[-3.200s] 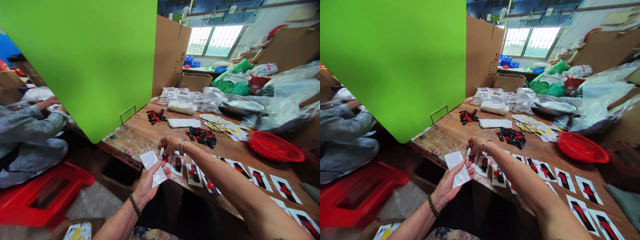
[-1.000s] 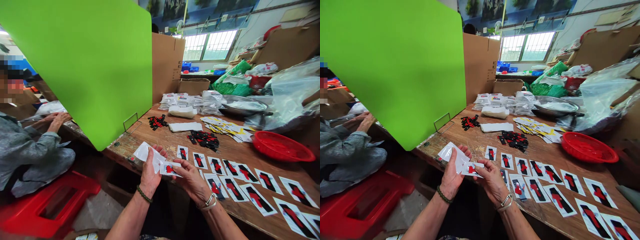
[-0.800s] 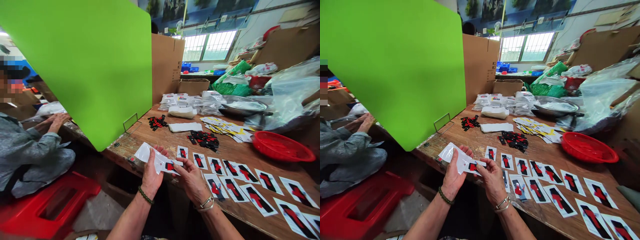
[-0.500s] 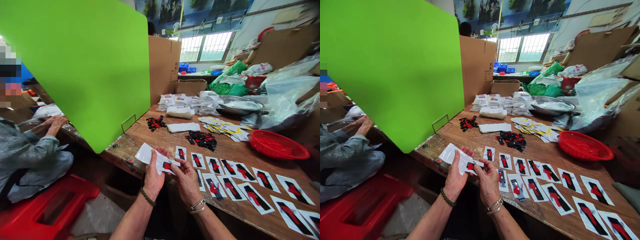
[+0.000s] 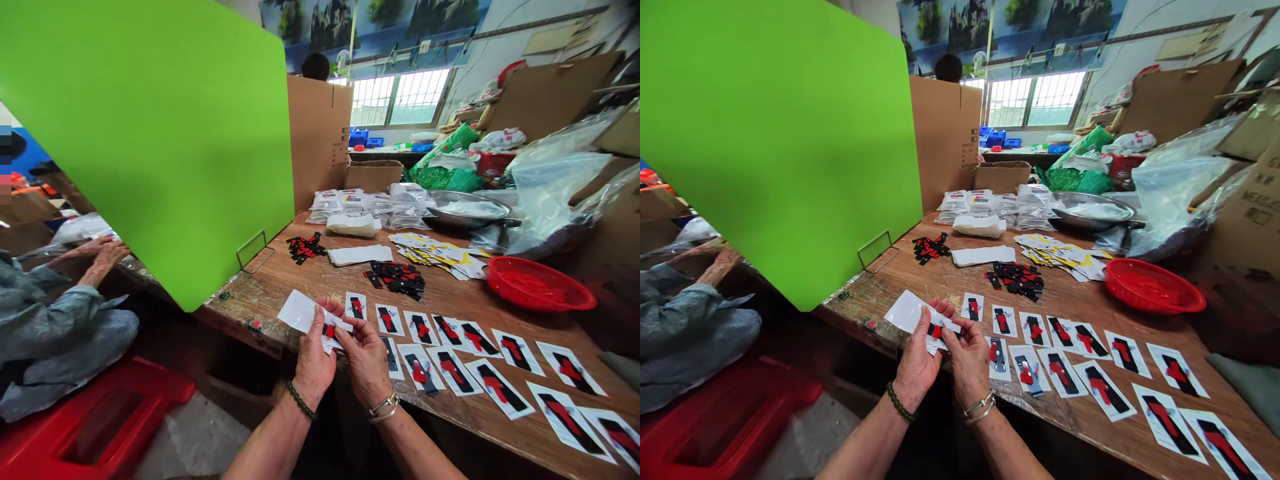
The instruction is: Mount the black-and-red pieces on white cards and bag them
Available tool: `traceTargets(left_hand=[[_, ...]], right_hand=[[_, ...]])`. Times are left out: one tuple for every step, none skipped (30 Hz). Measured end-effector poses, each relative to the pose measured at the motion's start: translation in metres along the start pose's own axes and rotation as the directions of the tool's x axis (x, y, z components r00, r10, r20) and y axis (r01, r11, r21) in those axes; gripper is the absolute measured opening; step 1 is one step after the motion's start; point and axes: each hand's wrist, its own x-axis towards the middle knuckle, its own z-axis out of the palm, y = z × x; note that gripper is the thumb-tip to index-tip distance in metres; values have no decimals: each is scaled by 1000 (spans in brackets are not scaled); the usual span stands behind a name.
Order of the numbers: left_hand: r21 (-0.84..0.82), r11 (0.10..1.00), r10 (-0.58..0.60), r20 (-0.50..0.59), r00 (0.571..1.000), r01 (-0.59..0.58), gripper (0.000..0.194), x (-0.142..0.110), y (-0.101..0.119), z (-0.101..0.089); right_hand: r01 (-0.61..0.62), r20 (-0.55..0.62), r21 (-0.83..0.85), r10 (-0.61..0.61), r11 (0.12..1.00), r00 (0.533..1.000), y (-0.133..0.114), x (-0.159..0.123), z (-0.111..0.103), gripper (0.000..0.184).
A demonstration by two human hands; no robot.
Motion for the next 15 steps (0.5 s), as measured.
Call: traceTargets(left_hand=[[1, 1000, -7, 7, 1000, 7, 26, 0, -1, -1], [-4, 1000, -11, 12, 1000, 11, 26, -1, -1, -1], [-14, 1000, -9, 15, 1000, 10, 26, -1, -1, -1], [-24, 1000, -6, 13, 1000, 6, 26, -1, -1, -2], [-30, 1000, -3, 11, 1000, 3, 26, 0, 0, -2], [-32, 999, -8, 13, 1000, 8, 27, 0, 1, -2], [-35, 999, -14, 17, 1000, 15, 27, 1, 2, -1], [-42, 999, -18, 21, 1000, 19, 27, 2, 4, -1], [-51, 999, -16, 27, 1000, 18, 26, 3, 5, -1], [-61, 998, -6, 32, 999, 8, 25, 4, 7, -1], [-70, 998, 9, 36, 999, -7, 24, 5, 8, 0], [-73, 997, 26, 35, 999, -23, 24, 6, 9, 0], [-70, 997, 37, 34, 999, -34, 25, 6, 10, 0], [-62, 997, 36, 31, 999, -34, 25, 7, 10, 0], [-52, 998, 33, 25, 999, -32, 26, 6, 9, 0]], right_hand=[[3, 3, -17, -3, 1000, 1000, -2, 0, 0, 45], [0, 14, -34, 0, 999, 1000, -4, 0, 0, 46], [-10, 32, -50, 12, 999, 999, -6, 0, -1, 46], [-27, 49, -63, 30, 998, 998, -8, 0, -1, 46], [-44, 60, -69, 48, 997, 997, -10, 0, -1, 47], [-58, 62, -70, 62, 996, 996, -12, 0, -1, 47], [-68, 57, -68, 72, 995, 996, -13, 1, -1, 47], [-75, 51, -66, 79, 995, 996, -14, 1, -1, 47], [-81, 44, -63, 84, 995, 995, -15, 2, -1, 48], [-89, 42, -60, 92, 994, 995, -15, 2, -2, 49], [-98, 42, -59, 100, 993, 994, -15, 3, -2, 50], [-105, 41, -58, 107, 993, 993, -15, 3, -2, 50], [-109, 38, -59, 111, 992, 993, -14, 2, -2, 51], [-109, 36, -62, 112, 992, 993, -14, 2, -2, 51], [-109, 37, -64, 112, 992, 993, -13, 1, -2, 51]])
